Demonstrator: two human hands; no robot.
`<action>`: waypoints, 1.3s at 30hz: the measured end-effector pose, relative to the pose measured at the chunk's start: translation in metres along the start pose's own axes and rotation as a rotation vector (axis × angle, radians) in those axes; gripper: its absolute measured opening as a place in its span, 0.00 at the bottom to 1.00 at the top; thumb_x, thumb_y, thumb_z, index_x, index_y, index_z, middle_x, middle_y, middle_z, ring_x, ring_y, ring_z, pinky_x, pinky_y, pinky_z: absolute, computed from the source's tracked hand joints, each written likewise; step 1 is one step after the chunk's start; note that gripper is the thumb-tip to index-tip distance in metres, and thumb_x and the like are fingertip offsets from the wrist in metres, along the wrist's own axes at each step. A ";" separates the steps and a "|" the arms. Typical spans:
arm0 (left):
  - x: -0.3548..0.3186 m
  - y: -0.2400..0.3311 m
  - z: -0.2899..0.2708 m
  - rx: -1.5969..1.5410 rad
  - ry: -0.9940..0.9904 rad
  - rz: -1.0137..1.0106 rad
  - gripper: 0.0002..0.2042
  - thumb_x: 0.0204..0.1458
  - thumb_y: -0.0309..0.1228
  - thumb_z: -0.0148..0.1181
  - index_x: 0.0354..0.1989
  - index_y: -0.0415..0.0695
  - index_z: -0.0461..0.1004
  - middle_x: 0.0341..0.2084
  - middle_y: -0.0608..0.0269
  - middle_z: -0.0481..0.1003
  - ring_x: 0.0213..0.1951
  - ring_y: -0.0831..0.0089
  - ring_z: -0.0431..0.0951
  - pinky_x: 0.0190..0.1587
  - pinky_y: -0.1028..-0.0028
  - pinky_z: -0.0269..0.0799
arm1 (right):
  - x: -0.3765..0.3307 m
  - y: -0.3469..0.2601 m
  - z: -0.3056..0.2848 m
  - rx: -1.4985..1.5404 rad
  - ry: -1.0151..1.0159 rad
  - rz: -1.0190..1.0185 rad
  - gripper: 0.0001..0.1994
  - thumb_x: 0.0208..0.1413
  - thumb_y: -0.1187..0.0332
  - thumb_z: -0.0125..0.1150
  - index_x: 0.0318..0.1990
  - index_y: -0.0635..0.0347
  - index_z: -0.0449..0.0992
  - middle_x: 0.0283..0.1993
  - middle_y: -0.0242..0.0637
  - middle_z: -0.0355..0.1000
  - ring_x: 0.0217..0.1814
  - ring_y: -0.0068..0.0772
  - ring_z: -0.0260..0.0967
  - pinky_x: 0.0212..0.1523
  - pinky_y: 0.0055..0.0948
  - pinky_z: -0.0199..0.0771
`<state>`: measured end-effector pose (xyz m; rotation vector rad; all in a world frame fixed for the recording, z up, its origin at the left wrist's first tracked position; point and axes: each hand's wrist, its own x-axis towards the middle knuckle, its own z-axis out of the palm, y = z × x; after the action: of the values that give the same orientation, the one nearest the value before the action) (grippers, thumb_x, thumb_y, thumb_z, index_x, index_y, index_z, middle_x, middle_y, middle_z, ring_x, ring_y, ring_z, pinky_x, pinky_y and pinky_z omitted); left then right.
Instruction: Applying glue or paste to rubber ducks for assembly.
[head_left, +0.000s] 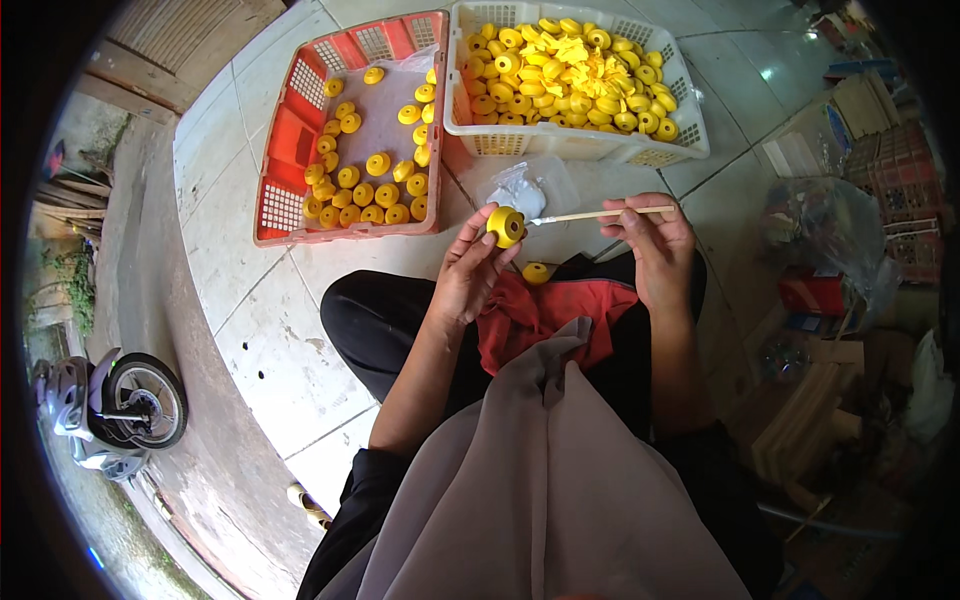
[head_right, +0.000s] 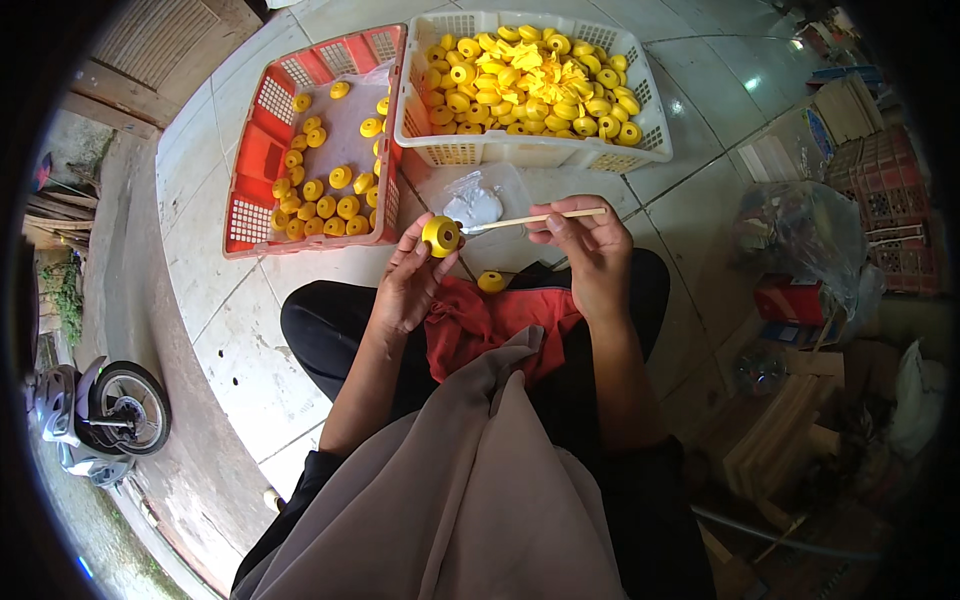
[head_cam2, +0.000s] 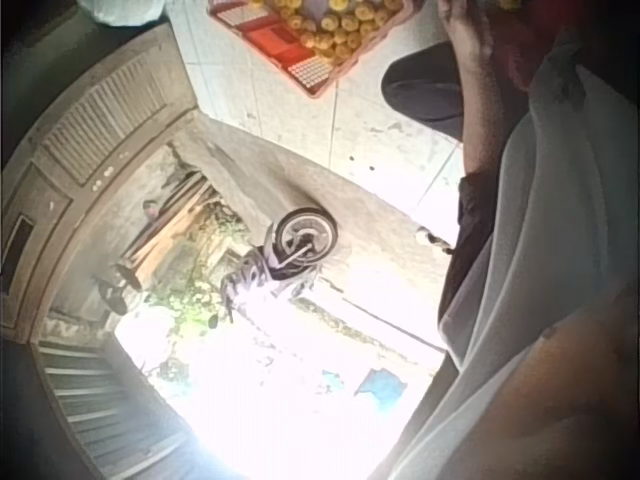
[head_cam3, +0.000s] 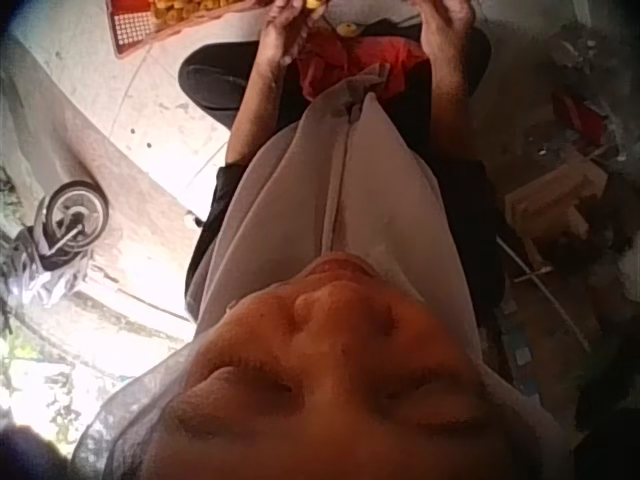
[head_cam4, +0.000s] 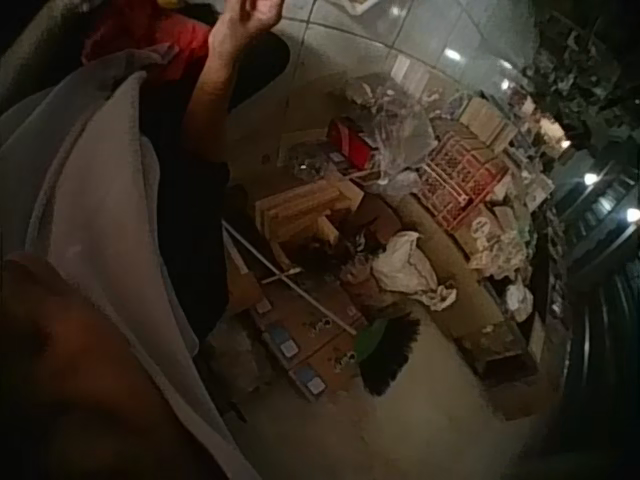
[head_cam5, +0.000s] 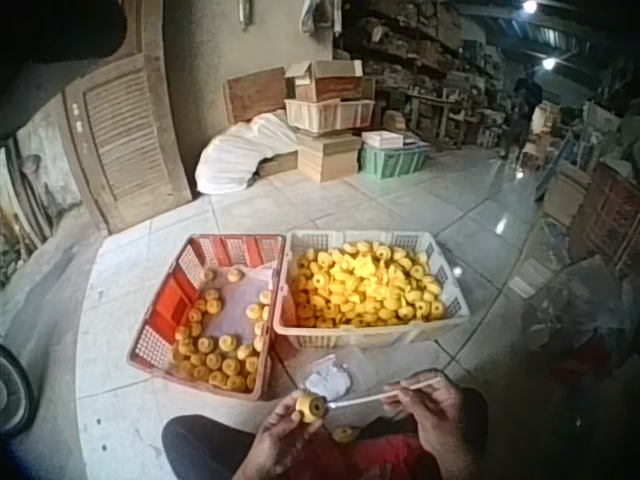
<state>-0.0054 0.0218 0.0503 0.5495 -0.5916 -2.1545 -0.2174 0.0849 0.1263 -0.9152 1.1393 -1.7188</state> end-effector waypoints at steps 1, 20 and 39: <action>-0.002 0.001 0.004 0.000 0.002 0.016 0.20 0.56 0.28 0.48 0.58 0.45 0.59 0.52 0.55 0.65 0.54 0.60 0.67 0.57 0.69 0.63 | -0.001 -0.003 0.002 -0.070 -0.040 -0.060 0.05 0.55 0.78 0.52 0.39 0.65 0.67 0.39 0.48 0.72 0.39 0.32 0.73 0.41 0.28 0.76; -0.018 0.004 0.030 0.060 -0.043 0.025 0.20 0.56 0.23 0.45 0.58 0.45 0.59 0.53 0.62 0.63 0.55 0.69 0.63 0.58 0.65 0.60 | -0.017 -0.016 0.014 -0.263 -0.183 -0.172 0.04 0.54 0.82 0.51 0.37 0.70 0.67 0.38 0.46 0.73 0.40 0.29 0.72 0.43 0.23 0.74; -0.027 0.011 0.038 0.022 -0.075 0.038 0.19 0.55 0.22 0.45 0.57 0.44 0.60 0.53 0.60 0.63 0.55 0.67 0.64 0.58 0.65 0.62 | -0.020 -0.038 0.017 -0.528 -0.456 -0.478 0.08 0.48 0.88 0.48 0.33 0.65 0.67 0.39 0.48 0.73 0.42 0.38 0.73 0.43 0.29 0.74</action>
<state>-0.0049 0.0456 0.0919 0.4680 -0.6622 -2.1424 -0.2045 0.1061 0.1650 -1.9236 1.1300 -1.4493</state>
